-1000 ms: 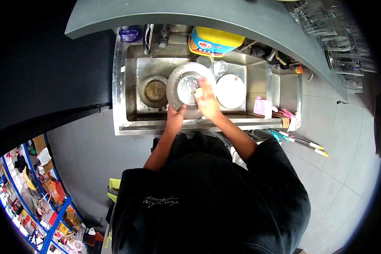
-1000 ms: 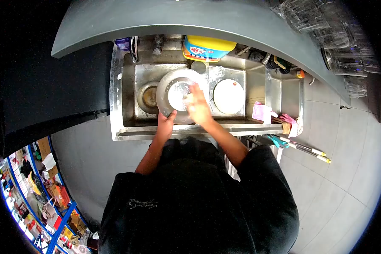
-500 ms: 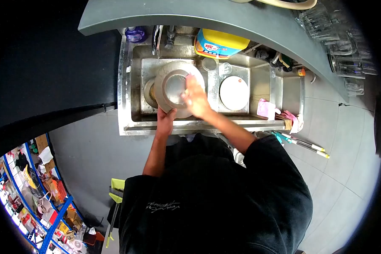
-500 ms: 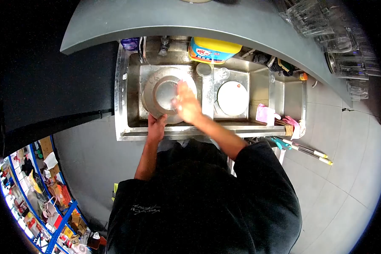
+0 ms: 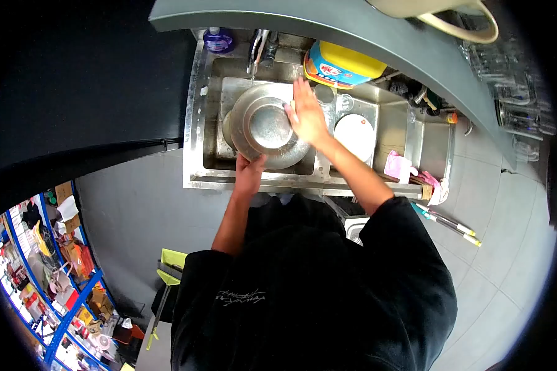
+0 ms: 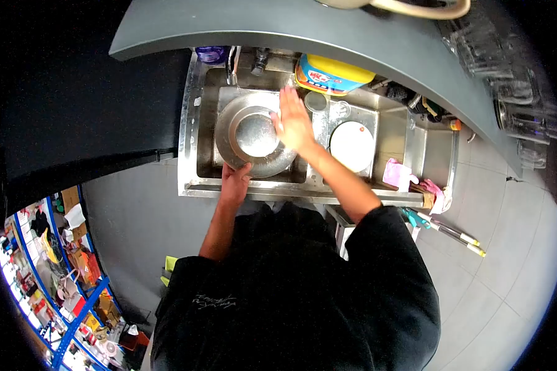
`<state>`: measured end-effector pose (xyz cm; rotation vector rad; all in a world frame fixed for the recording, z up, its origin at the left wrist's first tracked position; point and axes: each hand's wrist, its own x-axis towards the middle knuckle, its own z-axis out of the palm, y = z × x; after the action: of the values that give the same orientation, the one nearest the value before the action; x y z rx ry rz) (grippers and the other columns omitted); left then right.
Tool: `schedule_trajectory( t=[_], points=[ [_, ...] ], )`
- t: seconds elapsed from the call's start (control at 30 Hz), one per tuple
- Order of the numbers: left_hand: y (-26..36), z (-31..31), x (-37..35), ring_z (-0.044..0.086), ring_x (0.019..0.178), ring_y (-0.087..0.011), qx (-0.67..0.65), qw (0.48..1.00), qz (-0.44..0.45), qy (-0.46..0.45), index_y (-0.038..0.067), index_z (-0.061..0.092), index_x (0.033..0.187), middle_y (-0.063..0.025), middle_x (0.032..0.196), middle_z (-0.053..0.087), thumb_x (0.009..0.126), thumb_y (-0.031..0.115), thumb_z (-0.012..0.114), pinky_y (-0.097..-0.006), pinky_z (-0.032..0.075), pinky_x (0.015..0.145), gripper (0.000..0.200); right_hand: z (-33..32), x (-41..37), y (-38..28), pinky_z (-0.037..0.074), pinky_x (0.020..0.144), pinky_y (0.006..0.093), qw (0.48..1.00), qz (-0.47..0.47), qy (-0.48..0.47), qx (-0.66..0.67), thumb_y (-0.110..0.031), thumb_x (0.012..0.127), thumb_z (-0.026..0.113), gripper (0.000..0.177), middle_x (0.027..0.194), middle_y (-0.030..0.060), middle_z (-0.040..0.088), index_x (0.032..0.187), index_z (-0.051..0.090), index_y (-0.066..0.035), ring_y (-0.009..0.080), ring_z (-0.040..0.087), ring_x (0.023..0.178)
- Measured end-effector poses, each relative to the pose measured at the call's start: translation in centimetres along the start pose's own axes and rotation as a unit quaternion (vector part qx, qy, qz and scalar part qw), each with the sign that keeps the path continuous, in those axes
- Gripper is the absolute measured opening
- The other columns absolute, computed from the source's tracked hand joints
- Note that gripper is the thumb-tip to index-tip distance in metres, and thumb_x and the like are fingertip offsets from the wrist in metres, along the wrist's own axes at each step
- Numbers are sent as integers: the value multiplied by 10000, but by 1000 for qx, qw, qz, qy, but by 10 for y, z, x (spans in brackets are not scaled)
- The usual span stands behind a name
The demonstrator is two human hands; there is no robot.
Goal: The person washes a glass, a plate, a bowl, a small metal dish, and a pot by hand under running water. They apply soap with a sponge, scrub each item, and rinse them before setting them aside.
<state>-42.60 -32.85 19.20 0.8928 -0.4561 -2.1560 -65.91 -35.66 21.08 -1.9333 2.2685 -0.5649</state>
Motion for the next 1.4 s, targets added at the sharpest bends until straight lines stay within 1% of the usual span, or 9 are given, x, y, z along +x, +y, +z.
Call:
schedule_trajectory(
  t=[0.27, 0.37, 0.47, 0.57, 0.67, 0.87, 0.97, 1.03, 1.4],
  points=[
    [1, -22, 26, 529, 1215, -214, -28, 996, -35, -82, 145, 416, 1397, -51, 1345, 524, 887, -104, 539, -418, 487, 962, 580, 35, 21, -100, 242, 1174, 440, 968, -144, -72, 195, -269, 929, 555, 665, 1554, 219, 249, 1483, 301, -3, 369, 235, 1444],
    [20, -5, 20, 518, 1226, -217, -25, 998, -38, -44, 103, 439, 1376, -63, 1340, 531, 875, -90, 557, -402, 438, 1005, 550, 40, 74, -97, 329, 1132, 436, 971, -233, -4, 57, -254, 911, 590, 642, 1531, 224, 294, 1463, 349, -30, 376, 356, 1383],
    [23, -9, 29, 516, 1169, -190, 154, 987, -17, 33, 101, 448, 1358, -35, 1309, 533, 872, -73, 569, -378, 415, 983, 530, 37, 110, -76, 336, 1096, 468, 992, -24, -122, 16, -388, 921, 564, 607, 1483, 218, 384, 1413, 455, -50, 381, 404, 1335],
    [21, -6, 47, 505, 1170, -178, -11, 999, -9, 48, 114, 453, 1350, -28, 1306, 535, 874, -79, 569, -360, 409, 981, 527, 42, 102, -36, 282, 1128, 479, 996, 8, -81, 39, -448, 922, 537, 683, 1468, 279, 361, 1412, 424, 13, 457, 379, 1322],
    [13, -14, 60, 552, 1076, -142, 22, 1000, 11, 13, 124, 472, 1322, -7, 1231, 571, 879, -58, 578, -313, 443, 874, 490, 35, 60, -52, 314, 1108, 477, 992, 2, 56, -110, -370, 903, 581, 700, 1472, 295, 339, 1452, 350, -2, 442, 377, 1331],
    [5, -15, 56, 582, 1009, -107, 4, 999, 37, 34, 102, 516, 1260, 8, 1178, 607, 900, -30, 568, -283, 471, 810, 387, 52, 73, -99, 232, 1166, 490, 980, -110, -23, 163, -292, 905, 609, 764, 1564, 247, 188, 1501, 234, 4, 458, 225, 1424],
    [8, -27, 56, 573, 1009, -98, 21, 996, 75, 31, 91, 521, 1246, 4, 1168, 606, 912, -19, 560, -280, 464, 817, 354, 63, 115, -90, 250, 1161, 484, 994, -99, -37, 27, -304, 917, 592, 736, 1570, 231, 183, 1498, 252, -7, 438, 239, 1425],
    [17, -24, 56, 572, 995, -97, 31, 993, 88, 74, 84, 526, 1224, 9, 1131, 609, 917, -5, 566, -275, 458, 814, 322, 70, 131, -69, 321, 1107, 494, 996, -63, 63, 14, -344, 931, 568, 688, 1520, 264, 280, 1464, 311, 8, 464, 311, 1370],
    [19, -12, 72, 537, 1164, -194, 130, 961, 196, 147, -7, 408, 1346, -105, 1302, 537, 902, -70, 527, -307, 403, 1003, 464, 113, 33, -102, 311, 1106, 424, 889, 324, 20, 322, -352, 924, 619, 793, 1379, 366, 364, 1397, 229, 152, 445, 391, 1305]
  ],
)
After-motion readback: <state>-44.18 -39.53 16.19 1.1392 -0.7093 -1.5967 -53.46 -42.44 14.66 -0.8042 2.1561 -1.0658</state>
